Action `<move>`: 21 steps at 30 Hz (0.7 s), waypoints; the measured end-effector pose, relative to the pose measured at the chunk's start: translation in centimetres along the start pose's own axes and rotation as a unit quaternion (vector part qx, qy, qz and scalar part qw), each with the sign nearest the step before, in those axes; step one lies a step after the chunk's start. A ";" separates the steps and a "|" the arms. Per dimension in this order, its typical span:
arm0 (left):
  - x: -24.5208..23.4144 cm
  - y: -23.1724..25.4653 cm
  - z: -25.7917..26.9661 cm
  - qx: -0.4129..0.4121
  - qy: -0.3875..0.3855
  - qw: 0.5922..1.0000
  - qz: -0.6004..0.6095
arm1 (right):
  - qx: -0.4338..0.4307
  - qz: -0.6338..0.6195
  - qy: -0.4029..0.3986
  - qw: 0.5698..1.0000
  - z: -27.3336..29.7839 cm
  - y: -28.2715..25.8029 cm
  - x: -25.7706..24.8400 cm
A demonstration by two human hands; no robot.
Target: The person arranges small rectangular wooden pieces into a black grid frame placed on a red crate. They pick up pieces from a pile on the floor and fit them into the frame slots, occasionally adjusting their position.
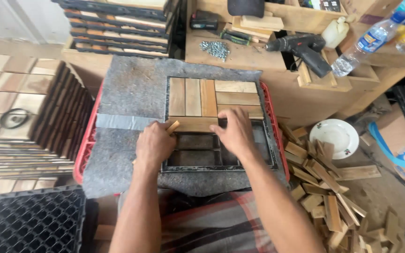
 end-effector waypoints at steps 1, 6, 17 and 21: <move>-2.1 1.7 1.9 -0.004 0.008 1.000 -0.001 | -0.008 -0.003 0.001 1.000 1.5 -1.9 -1.1; -4.2 6.9 4.8 0.148 -0.215 0.882 0.393 | -0.019 -0.500 -0.086 0.862 5.8 -7.9 -6.0; -6.3 3.7 5.3 0.171 -0.312 0.871 0.338 | 0.037 -0.620 -0.042 0.782 5.9 -3.6 -3.5; -5.0 3.5 4.3 0.110 -0.245 0.871 0.410 | 0.063 -0.708 0.000 0.703 5.5 -3.7 -3.7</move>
Point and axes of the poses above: each hand's wrist, its own z-axis away from the middle knuckle, its own x-axis out of the palm, y = z × x, the point moved 3 cm from there along -z, towards the middle knuckle, and after that the axes turned 5 degrees about -y, right-handed, at the moved point
